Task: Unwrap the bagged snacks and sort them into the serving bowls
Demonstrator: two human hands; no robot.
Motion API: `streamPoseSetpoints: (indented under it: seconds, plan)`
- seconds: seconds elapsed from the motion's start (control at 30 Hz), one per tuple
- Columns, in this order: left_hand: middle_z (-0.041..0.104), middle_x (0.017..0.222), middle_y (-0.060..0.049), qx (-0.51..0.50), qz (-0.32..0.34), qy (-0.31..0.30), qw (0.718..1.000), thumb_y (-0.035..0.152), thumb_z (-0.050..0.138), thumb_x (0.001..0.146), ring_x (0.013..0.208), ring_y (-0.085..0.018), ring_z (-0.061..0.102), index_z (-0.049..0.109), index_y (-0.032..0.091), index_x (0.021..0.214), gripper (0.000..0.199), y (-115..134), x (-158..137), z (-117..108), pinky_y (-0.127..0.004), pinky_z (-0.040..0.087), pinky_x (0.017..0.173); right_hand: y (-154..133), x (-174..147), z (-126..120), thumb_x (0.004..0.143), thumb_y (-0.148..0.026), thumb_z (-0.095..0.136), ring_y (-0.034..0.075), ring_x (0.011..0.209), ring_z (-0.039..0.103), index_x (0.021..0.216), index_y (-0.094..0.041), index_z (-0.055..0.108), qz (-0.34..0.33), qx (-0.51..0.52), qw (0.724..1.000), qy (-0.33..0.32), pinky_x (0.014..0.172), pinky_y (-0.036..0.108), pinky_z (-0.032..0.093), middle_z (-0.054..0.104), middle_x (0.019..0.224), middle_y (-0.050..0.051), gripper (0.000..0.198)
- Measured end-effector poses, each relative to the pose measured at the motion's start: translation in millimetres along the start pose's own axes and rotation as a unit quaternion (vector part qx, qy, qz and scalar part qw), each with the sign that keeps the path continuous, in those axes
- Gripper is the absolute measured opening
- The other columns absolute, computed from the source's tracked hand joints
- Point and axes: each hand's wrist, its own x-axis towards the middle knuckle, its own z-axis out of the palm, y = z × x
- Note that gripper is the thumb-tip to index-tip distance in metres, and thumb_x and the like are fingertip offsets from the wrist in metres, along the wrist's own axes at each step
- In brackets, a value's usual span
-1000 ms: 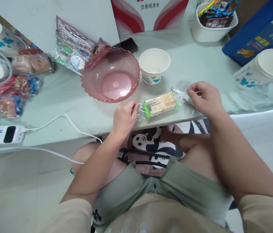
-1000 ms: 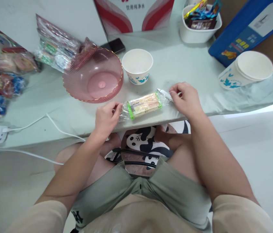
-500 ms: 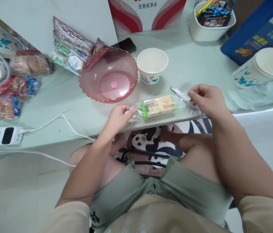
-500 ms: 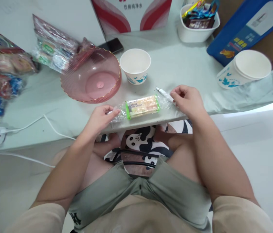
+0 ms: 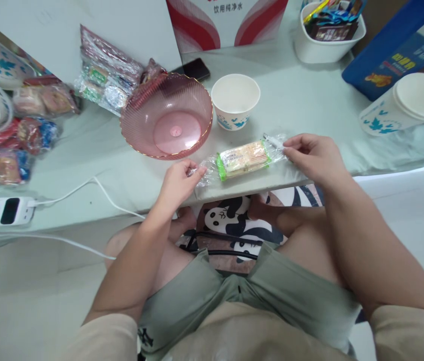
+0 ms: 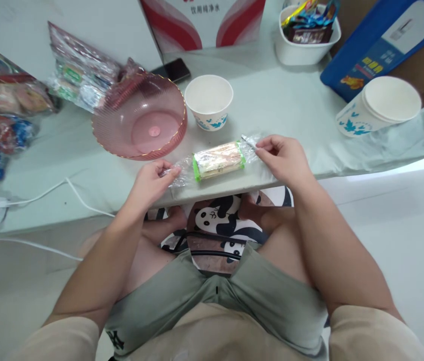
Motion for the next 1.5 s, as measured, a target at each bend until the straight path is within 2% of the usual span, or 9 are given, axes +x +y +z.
streamPoseSetpoints:
  seconds: [0.3,0.5,0.67,0.83,1.03,1.17,1.27,1.37,1.5]
  plan:
    - [0.052,0.063,0.003,-0.005,0.003,-0.003,1.000,0.043,0.064,0.084,0.061,-0.014,0.047,0.062,0.019,0.078,0.025,3.0,-0.7,2.3,-0.028,0.033,0.059,-2.6,-4.2,4.1,0.088,-0.051,0.066,0.025,0.100,0.073,0.082,-0.027,0.054,-0.088,0.151,0.985,0.010,0.090,0.044,0.058,0.076,0.093,0.004,0.027]
    - [0.050,0.063,0.003,-0.013,0.022,0.010,1.000,0.043,0.060,0.087,0.061,-0.014,0.045,0.056,0.020,0.076,0.026,3.5,0.8,4.0,-0.028,0.034,0.059,-6.8,-4.3,7.9,0.093,-0.044,0.058,0.016,0.052,0.063,0.087,-0.027,0.051,-0.015,0.073,0.997,0.031,0.061,0.036,0.054,0.074,0.083,0.001,0.020]
    - [0.062,0.072,-0.002,0.104,0.039,0.061,0.992,0.045,0.060,0.092,0.066,-0.019,0.055,0.064,0.022,0.094,0.023,17.1,-13.5,4.6,-0.032,0.040,0.065,-8.9,-4.3,8.7,0.095,-0.044,0.055,0.023,0.070,0.070,0.094,-0.028,0.060,-0.066,-0.042,0.992,0.094,0.067,0.038,0.054,0.073,0.083,0.003,0.017]
    - [0.063,0.115,-0.016,0.217,0.141,0.147,0.955,0.042,0.067,0.088,0.101,-0.031,0.060,0.066,0.020,0.112,0.033,28.7,-31.5,17.9,-0.043,0.048,0.087,-7.3,2.8,15.4,0.096,-0.057,0.050,0.021,0.061,0.068,0.103,-0.030,0.058,-0.001,0.086,0.996,0.038,0.055,0.035,0.052,0.070,0.072,0.001,0.029]
    - [0.062,0.123,-0.015,0.189,0.269,0.069,0.942,0.040,0.071,0.085,0.116,-0.032,0.057,0.064,0.018,0.114,0.036,33.8,-25.3,37.3,-0.046,0.045,0.102,-19.2,-0.4,33.0,0.095,-0.061,0.051,0.020,0.075,0.075,0.095,-0.028,0.054,0.041,0.272,0.961,0.020,0.054,0.030,0.055,0.077,0.094,0.004,0.033]
    - [0.065,0.117,-0.014,0.210,0.252,0.031,0.944,0.044,0.069,0.086,0.109,-0.031,0.061,0.063,0.017,0.117,0.042,36.9,-19.2,47.6,-0.043,0.047,0.096,-29.0,-3.6,32.0,0.100,-0.046,0.042,0.020,0.099,0.075,0.095,-0.028,0.057,0.039,0.310,0.950,0.007,0.065,0.031,0.060,0.075,0.121,0.003,0.025]
    - [0.067,0.110,-0.013,0.237,0.231,0.013,0.944,0.048,0.069,0.087,0.101,-0.030,0.062,0.063,0.018,0.120,0.045,35.7,-17.5,54.5,-0.042,0.047,0.088,-29.2,1.5,24.2,0.102,-0.038,0.034,0.021,0.108,0.073,0.097,-0.030,0.062,0.025,0.280,0.960,-0.015,0.069,0.034,0.061,0.073,0.124,0.001,0.030]
    - [0.067,0.109,-0.012,0.253,0.235,0.012,0.938,0.045,0.067,0.089,0.101,-0.029,0.062,0.064,0.019,0.117,0.038,33.8,-16.5,60.0,-0.040,0.047,0.086,-22.5,8.7,20.3,0.102,-0.039,0.032,0.021,0.105,0.072,0.106,-0.032,0.063,0.020,0.279,0.960,-0.014,0.072,0.036,0.061,0.074,0.116,0.002,0.032]
    - [0.066,0.102,-0.011,0.253,0.244,0.012,0.936,0.032,0.059,0.094,0.097,-0.027,0.062,0.066,0.019,0.107,0.019,34.1,-15.0,63.7,-0.039,0.045,0.082,-12.8,7.3,22.5,0.096,-0.042,0.051,0.018,0.075,0.070,0.122,-0.032,0.055,0.016,0.207,0.977,0.050,0.068,0.035,0.058,0.071,0.095,0.002,0.029]
